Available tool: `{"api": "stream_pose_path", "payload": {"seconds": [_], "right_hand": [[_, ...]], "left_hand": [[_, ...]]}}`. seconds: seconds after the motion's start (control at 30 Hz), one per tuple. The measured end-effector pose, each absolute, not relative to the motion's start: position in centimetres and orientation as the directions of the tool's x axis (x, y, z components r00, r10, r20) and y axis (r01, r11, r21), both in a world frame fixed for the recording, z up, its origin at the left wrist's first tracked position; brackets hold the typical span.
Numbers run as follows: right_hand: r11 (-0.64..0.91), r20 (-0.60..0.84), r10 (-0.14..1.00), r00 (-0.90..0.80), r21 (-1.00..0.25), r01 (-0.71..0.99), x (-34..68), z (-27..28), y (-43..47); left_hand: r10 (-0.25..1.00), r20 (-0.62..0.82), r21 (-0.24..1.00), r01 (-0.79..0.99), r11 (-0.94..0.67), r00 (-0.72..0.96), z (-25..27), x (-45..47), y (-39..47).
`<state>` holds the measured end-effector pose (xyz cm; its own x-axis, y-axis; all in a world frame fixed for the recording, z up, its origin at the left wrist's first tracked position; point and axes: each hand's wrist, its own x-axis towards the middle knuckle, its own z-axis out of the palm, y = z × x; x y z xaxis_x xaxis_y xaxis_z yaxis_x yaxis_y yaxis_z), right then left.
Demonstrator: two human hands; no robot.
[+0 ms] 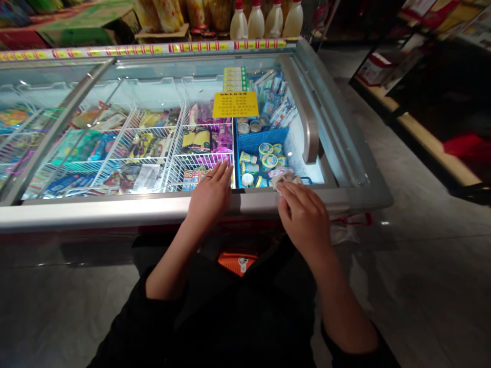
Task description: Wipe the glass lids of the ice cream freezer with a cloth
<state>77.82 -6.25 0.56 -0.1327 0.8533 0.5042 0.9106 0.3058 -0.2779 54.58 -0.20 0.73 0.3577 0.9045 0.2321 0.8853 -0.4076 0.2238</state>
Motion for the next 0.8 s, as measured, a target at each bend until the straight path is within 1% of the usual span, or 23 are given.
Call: {"api": "stream_pose_path", "payload": {"seconds": [0.17,0.23,0.3,0.4,0.5,0.6,0.7,0.73,0.8], "right_hand": [[0.396,0.451,0.860,-0.239,-0.294,0.870,75.3,1.1,-4.8],[0.410,0.429,0.864,-0.261,-0.301,0.861,75.5,1.2,-3.8],[0.368,0.427,0.877,-0.221,-0.301,0.880,76.9,1.3,-3.3],[0.255,0.454,0.885,-0.104,-0.286,0.924,79.9,1.3,-3.8],[0.226,0.468,0.880,-0.083,-0.258,0.939,81.2,1.0,-4.9],[0.310,0.464,0.872,-0.158,-0.273,0.911,79.5,0.9,-5.2],[0.419,0.419,0.865,-0.276,-0.300,0.857,77.2,1.1,-3.9],[0.434,0.405,0.865,-0.297,-0.305,0.848,76.9,1.2,-3.4],[0.411,0.395,0.876,-0.278,-0.307,0.859,77.5,1.4,-2.4]], "left_hand": [[0.906,0.233,0.215,0.890,-0.402,0.353,0.8,54.5,-0.1],[0.899,0.238,0.218,0.881,-0.419,0.368,0.7,54.2,0.0],[0.890,0.241,0.223,0.870,-0.439,0.387,0.7,53.9,0.0],[0.893,0.240,0.233,0.871,-0.434,0.381,0.8,53.9,0.0],[0.909,0.231,0.242,0.885,-0.398,0.346,1.0,54.4,-0.3],[0.917,0.223,0.237,0.895,-0.379,0.329,1.2,54.8,-0.4],[0.919,0.213,0.223,0.899,-0.376,0.331,1.4,55.0,-0.4],[0.918,0.213,0.223,0.898,-0.380,0.336,1.5,54.9,-0.3],[0.912,0.221,0.233,0.890,-0.392,0.345,1.6,54.9,-0.2]]}}
